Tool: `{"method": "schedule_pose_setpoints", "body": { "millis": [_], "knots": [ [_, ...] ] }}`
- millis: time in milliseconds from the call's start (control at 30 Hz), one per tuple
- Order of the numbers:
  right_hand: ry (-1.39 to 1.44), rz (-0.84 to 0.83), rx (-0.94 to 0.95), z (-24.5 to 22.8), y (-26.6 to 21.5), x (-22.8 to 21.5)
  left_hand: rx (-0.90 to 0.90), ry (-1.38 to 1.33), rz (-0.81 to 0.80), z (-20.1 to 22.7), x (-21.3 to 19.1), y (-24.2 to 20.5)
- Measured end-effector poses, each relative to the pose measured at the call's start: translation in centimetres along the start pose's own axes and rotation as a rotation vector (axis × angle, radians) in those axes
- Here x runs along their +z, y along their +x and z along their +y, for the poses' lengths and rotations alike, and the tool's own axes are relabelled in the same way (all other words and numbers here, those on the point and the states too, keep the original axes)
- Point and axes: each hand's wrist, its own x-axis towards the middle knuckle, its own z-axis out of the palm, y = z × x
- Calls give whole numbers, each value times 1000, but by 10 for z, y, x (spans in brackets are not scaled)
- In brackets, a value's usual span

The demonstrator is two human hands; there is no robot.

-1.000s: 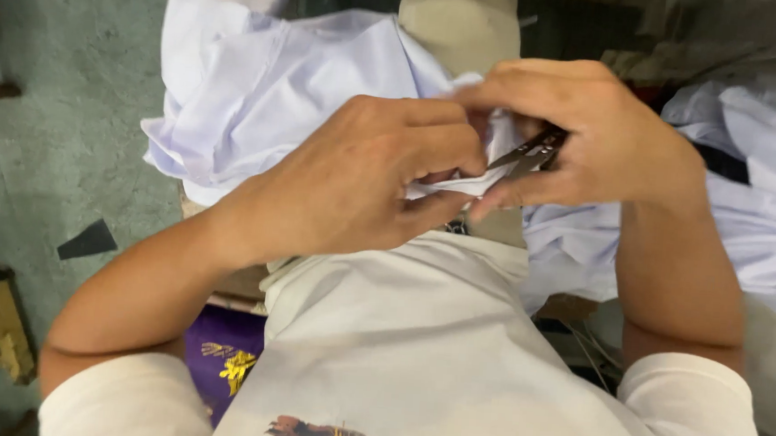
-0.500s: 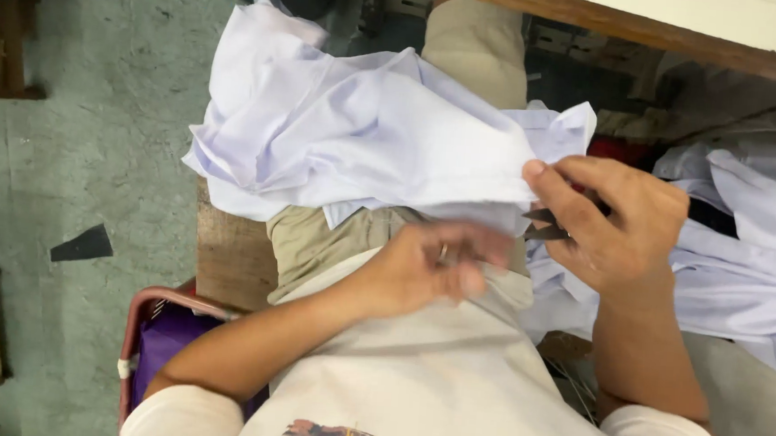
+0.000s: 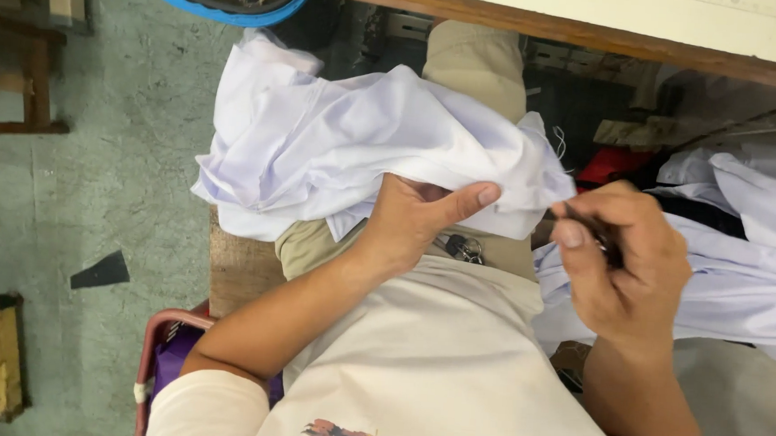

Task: Trimming loose threads from a white garment using a hand-held thread trimmer at a workbench.

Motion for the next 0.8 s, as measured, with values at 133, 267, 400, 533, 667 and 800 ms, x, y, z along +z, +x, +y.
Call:
{"method": "schedule_pose_setpoints", "body": {
  "millis": [133, 267, 400, 533, 667, 800],
  "knots": [
    [136, -58, -83, -5, 36, 23, 109, -49, -2, -56, -24, 10],
    [113, -88, -185, -16, 47, 43, 187, -64, 15, -55, -29, 5],
    [76, -82, -256, -29, 51, 56, 280, 6, -27, -39, -35, 1],
    [58, -99, -278, -22, 54, 63, 294, 27, -46, -39, -44, 0],
    [34, -102, -259, -16, 52, 64, 302, 75, -45, -34, -42, -2],
    [75, -37, -243, -21, 50, 57, 330, 141, -72, -28, -39, -8]
  ]
}}
